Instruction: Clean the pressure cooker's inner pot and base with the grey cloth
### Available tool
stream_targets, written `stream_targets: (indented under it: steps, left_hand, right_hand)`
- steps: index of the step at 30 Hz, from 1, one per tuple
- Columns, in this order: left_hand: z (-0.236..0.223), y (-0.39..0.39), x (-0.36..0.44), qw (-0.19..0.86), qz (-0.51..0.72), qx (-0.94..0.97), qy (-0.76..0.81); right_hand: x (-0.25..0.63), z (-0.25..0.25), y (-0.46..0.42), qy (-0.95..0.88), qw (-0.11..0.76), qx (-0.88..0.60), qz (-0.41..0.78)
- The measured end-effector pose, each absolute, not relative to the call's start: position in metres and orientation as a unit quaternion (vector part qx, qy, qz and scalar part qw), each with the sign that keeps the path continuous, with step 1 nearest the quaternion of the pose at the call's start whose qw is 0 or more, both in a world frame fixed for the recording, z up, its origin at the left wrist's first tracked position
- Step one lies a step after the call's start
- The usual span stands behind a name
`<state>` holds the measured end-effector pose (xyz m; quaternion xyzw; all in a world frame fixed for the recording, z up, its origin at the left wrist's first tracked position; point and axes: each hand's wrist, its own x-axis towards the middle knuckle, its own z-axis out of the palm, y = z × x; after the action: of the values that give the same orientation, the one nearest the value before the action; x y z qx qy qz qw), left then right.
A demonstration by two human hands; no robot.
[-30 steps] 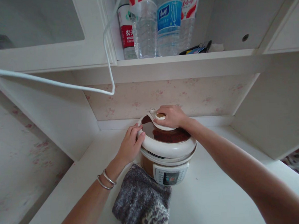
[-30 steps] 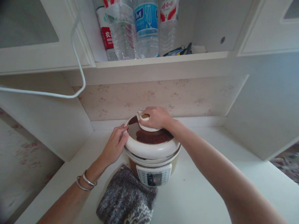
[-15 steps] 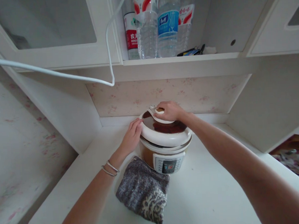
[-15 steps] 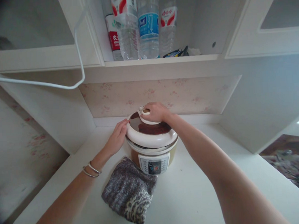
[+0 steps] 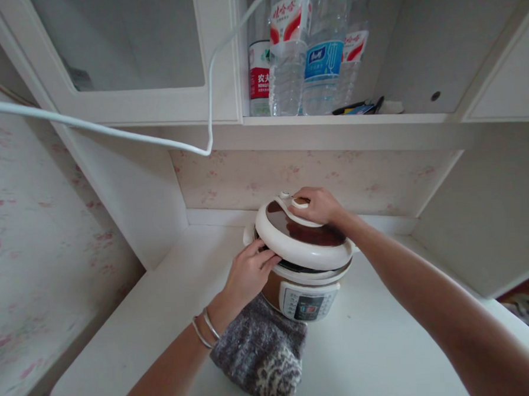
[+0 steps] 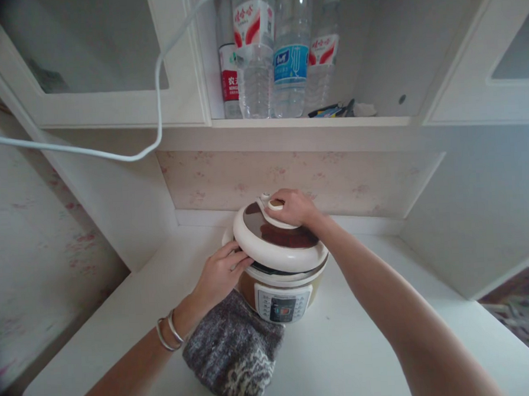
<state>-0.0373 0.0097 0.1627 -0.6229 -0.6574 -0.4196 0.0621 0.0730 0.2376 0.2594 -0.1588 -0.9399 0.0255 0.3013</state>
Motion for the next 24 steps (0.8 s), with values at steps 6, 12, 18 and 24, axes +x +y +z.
stream_targets:
  steps: [6, 12, 18, 24]
  left_hand:
    - [0.152, -0.004, -0.038, 0.088, -0.514, -0.543, -0.658]
    - [0.168, 0.009, -0.046, 0.051, -0.518, -0.480, -0.706]
    - [0.166, 0.027, -0.056, -0.006, -0.508, -0.472, -0.720]
    - [0.142, 0.034, -0.086, -0.053, -0.497, -0.403, -0.767]
  right_hand:
    - [0.070, 0.258, 0.237, -0.940, 0.304, -0.156, 0.017]
    - [0.075, 0.272, 0.253, -0.925, 0.323, -0.168, 0.106]
    - [0.095, 0.283, 0.276, -0.865, 0.388, -0.233, 0.215]
    - [0.108, 0.284, 0.275, -0.839, 0.415, -0.227, 0.268]
